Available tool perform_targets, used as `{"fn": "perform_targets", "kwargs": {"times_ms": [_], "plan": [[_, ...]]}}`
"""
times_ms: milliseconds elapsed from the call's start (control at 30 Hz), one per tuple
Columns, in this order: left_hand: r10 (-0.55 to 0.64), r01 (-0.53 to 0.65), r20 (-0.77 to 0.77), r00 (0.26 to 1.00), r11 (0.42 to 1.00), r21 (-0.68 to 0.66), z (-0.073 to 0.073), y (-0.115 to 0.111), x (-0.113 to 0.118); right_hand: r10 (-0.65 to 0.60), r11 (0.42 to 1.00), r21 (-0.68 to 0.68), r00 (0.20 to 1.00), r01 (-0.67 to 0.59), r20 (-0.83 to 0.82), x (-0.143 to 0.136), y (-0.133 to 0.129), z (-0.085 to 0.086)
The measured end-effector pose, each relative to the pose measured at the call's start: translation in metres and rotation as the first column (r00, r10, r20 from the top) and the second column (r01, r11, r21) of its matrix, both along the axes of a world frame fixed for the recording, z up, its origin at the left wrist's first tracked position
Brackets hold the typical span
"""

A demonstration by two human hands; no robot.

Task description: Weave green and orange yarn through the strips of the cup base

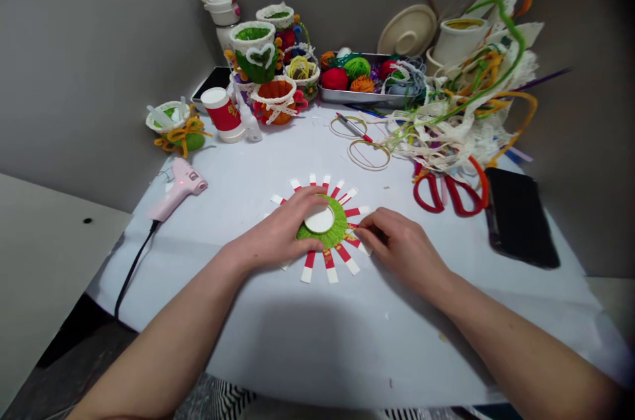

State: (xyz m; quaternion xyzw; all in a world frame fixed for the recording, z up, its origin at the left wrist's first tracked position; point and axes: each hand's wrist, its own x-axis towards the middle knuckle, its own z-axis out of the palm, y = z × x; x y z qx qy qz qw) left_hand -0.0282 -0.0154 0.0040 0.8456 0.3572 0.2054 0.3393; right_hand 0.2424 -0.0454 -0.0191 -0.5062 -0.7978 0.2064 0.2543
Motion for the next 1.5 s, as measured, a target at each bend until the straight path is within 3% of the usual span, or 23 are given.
{"fn": "perform_targets", "kwargs": {"times_ms": [233,400,533,800,1000,1267,1400,1500], "plan": [[0.187,-0.182,-0.035,0.982,0.978,0.104,-0.003,-0.005,0.011,0.026,1.0,0.001,0.999,-0.026,0.032,0.0,0.001,0.004],[0.101,-0.098,-0.014,0.995,0.985,0.14,0.006,-0.005,0.003,0.172,0.984,0.049,0.983,-0.169,-0.057,-0.001,-0.003,0.015],[0.048,-0.045,-0.038,0.998,0.996,0.077,0.007,-0.002,-0.002,0.256,0.965,0.081,0.962,-0.249,-0.091,-0.002,-0.008,0.016],[0.022,-0.021,-0.068,0.997,0.999,0.025,0.004,-0.003,0.002,0.282,0.958,0.04,0.959,-0.283,0.028,-0.001,-0.012,0.013],[0.038,-0.036,-0.047,0.998,0.999,0.03,-0.001,-0.006,0.007,0.332,0.943,-0.017,0.935,-0.333,0.121,0.004,-0.018,0.021],[-0.002,0.002,-0.011,1.0,0.999,0.04,-0.004,-0.004,0.006,0.397,0.901,0.079,0.884,-0.427,0.245,0.007,-0.033,0.037],[-0.002,0.002,-0.005,1.0,1.0,0.029,-0.003,-0.004,0.006,0.448,0.874,0.059,0.846,-0.483,0.289,0.003,-0.037,0.036],[0.003,-0.002,-0.024,1.0,1.0,0.03,-0.002,-0.004,0.005,0.406,0.89,0.058,0.845,-0.452,0.348,0.001,-0.039,0.032]]}}
